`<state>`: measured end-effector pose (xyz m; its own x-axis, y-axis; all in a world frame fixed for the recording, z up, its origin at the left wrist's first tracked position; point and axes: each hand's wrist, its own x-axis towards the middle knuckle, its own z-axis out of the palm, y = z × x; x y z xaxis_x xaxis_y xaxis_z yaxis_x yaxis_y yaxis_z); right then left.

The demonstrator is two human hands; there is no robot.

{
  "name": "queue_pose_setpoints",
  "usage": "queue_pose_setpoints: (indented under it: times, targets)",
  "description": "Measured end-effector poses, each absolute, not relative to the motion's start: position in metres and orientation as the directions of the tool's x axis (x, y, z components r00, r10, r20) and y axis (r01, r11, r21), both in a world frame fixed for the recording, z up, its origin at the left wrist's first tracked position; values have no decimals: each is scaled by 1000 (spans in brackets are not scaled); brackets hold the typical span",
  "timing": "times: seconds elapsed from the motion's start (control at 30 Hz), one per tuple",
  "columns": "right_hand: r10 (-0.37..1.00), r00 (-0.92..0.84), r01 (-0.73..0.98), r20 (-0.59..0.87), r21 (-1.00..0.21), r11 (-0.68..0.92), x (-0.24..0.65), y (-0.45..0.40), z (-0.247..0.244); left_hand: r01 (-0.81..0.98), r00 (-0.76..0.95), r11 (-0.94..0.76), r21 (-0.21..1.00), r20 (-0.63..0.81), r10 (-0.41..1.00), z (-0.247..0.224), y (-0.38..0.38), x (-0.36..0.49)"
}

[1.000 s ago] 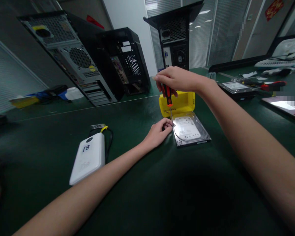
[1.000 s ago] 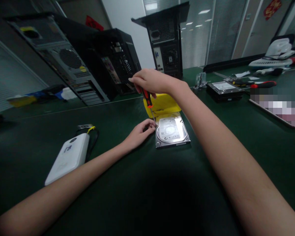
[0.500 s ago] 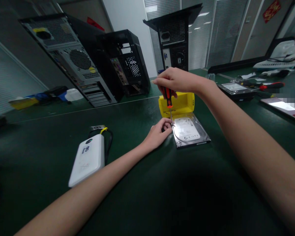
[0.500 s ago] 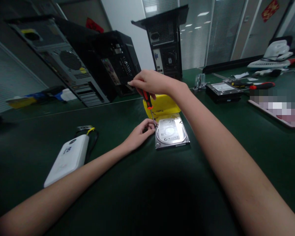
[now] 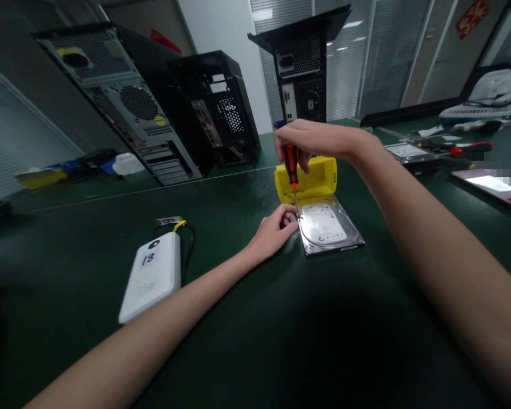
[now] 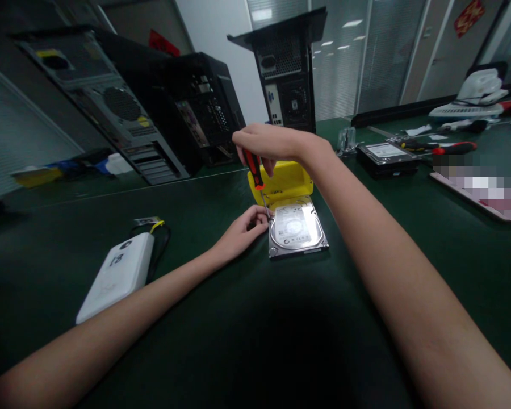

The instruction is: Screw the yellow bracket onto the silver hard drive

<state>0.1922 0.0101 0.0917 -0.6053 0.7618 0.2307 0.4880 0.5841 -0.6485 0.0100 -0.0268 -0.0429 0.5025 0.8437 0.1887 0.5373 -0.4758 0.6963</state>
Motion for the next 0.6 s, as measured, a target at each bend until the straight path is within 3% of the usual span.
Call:
queue_pose_setpoints:
  times: [0.2, 0.6]
  targets:
    - [767, -610, 452, 200, -707, 544, 194, 10, 91, 537, 503, -479, 694, 193, 843, -43, -27, 9]
    - [748, -615, 441, 248, -679, 587, 195, 7, 93, 535, 510, -495, 685, 205, 835, -45, -25, 10]
